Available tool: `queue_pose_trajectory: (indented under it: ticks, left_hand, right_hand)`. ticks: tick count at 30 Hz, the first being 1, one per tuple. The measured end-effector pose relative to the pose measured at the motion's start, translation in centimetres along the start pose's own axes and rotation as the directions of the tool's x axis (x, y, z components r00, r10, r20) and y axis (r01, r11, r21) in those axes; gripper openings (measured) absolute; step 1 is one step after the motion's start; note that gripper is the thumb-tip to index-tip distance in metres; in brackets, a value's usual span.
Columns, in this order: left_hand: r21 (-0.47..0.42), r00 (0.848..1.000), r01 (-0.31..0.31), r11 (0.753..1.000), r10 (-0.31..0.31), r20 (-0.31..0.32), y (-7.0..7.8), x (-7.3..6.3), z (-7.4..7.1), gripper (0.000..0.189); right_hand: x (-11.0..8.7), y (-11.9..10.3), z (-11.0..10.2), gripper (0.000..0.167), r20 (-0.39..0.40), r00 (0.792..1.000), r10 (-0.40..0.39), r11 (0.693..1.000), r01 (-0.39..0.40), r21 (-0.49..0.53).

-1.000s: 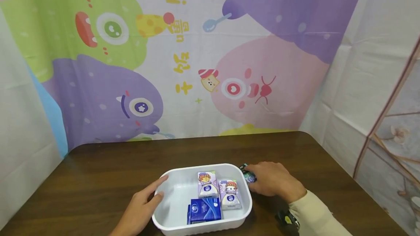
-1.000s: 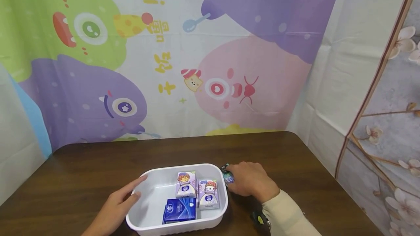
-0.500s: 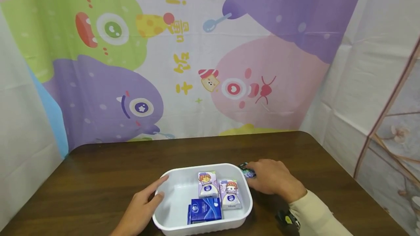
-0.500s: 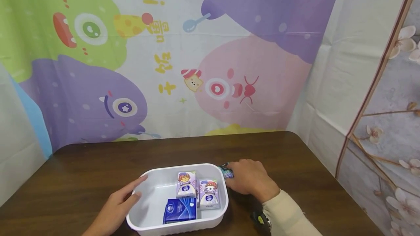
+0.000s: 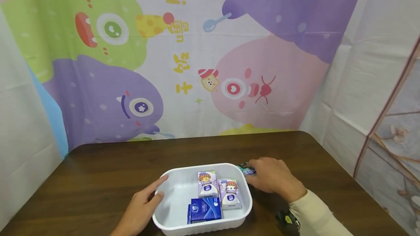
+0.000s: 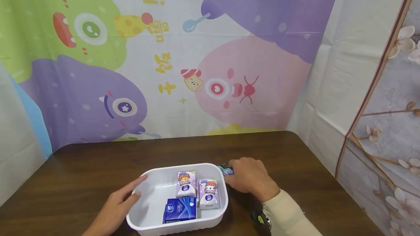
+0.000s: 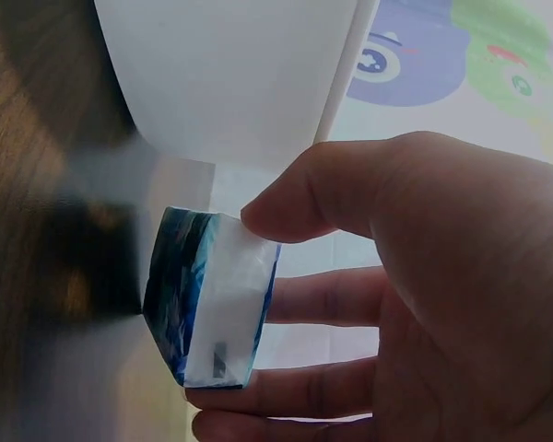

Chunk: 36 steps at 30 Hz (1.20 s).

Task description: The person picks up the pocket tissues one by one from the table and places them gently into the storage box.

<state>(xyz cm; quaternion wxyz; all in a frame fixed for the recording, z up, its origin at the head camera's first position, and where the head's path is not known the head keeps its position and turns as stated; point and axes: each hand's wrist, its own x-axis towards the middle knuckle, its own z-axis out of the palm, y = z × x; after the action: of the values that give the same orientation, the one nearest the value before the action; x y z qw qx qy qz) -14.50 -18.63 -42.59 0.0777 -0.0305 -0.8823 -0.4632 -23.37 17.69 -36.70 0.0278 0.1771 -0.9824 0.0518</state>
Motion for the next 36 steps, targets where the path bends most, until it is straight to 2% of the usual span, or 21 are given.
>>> queue_pose_trajectory:
  ticks: [26,32,36]
  left_hand:
    - [0.034,0.999,-0.033,0.999,0.034,-0.027,-0.02,0.1,-0.02,0.039]
    - [0.024,1.0,-0.011,1.0,0.012,-0.011,-0.18,0.05,-0.03,0.039]
    - [0.024,1.0,-0.017,1.0,0.017,-0.017,-0.17,0.09,-0.03,0.039]
  right_hand:
    - [-0.11,-0.3,-0.79,0.04,-0.048,0.998,0.036,0.999,-0.036,-0.001]
    - [-0.18,-0.43,-0.86,0.037,-0.068,0.997,0.04,0.999,-0.041,-0.007]
    - [-0.1,-0.42,-0.93,0.037,-0.082,0.996,0.045,0.999,-0.046,-0.006]
